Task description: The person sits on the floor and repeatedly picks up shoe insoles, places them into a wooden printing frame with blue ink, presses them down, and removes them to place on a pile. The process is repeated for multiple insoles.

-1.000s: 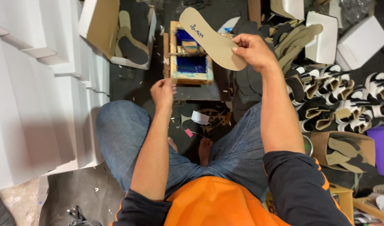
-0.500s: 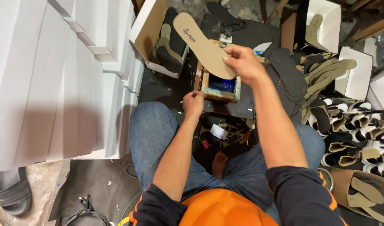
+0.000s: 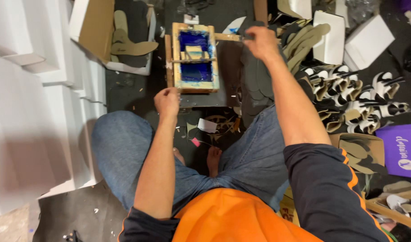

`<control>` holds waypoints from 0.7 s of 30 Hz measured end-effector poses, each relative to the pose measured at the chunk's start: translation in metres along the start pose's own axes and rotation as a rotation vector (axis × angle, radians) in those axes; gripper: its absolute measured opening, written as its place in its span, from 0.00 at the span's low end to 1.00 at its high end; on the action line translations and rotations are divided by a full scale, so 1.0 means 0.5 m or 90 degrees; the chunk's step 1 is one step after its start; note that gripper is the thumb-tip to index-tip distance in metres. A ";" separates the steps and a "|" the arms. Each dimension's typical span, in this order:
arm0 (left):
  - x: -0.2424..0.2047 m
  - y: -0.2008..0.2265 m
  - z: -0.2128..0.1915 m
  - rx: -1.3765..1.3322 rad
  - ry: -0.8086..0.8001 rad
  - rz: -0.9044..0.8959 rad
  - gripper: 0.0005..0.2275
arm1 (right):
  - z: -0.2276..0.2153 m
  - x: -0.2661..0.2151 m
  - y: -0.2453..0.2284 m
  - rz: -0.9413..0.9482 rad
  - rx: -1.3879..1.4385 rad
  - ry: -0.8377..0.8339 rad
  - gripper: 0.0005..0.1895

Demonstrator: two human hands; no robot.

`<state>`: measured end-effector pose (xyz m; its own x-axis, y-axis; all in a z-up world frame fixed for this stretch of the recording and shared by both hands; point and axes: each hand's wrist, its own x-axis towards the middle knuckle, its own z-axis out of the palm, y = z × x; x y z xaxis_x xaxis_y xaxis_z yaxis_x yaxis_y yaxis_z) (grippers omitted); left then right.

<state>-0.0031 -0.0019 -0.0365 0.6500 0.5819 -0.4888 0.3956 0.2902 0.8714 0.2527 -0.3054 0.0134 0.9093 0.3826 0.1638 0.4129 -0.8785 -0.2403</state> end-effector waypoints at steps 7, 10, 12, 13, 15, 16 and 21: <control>-0.041 0.050 0.000 0.003 0.014 -0.035 0.09 | -0.132 -0.129 0.018 0.324 0.026 -0.259 0.37; -0.049 0.060 0.003 -0.032 0.013 -0.042 0.08 | -0.120 -0.120 0.002 0.363 -0.117 -0.347 0.40; -0.043 0.053 0.005 -0.071 0.024 -0.031 0.06 | -0.107 -0.107 0.010 0.390 -0.093 -0.333 0.37; -0.046 0.055 0.004 -0.068 0.026 -0.032 0.06 | -0.113 -0.113 0.003 0.389 -0.089 -0.336 0.37; -0.047 0.064 0.002 -0.056 0.011 -0.038 0.08 | -0.129 -0.119 -0.013 0.479 0.032 -0.258 0.32; -0.042 0.067 0.003 -0.055 0.011 -0.036 0.08 | -0.126 -0.117 -0.005 0.479 0.034 -0.257 0.32; -0.052 0.077 0.001 -0.078 0.012 -0.019 0.08 | -0.122 -0.122 0.011 0.478 0.028 -0.144 0.20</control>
<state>-0.0044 -0.0064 0.0099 0.6267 0.5856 -0.5141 0.3313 0.3970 0.8560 0.1963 -0.3510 0.0605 0.9325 -0.2552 -0.2556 -0.3184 -0.9149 -0.2482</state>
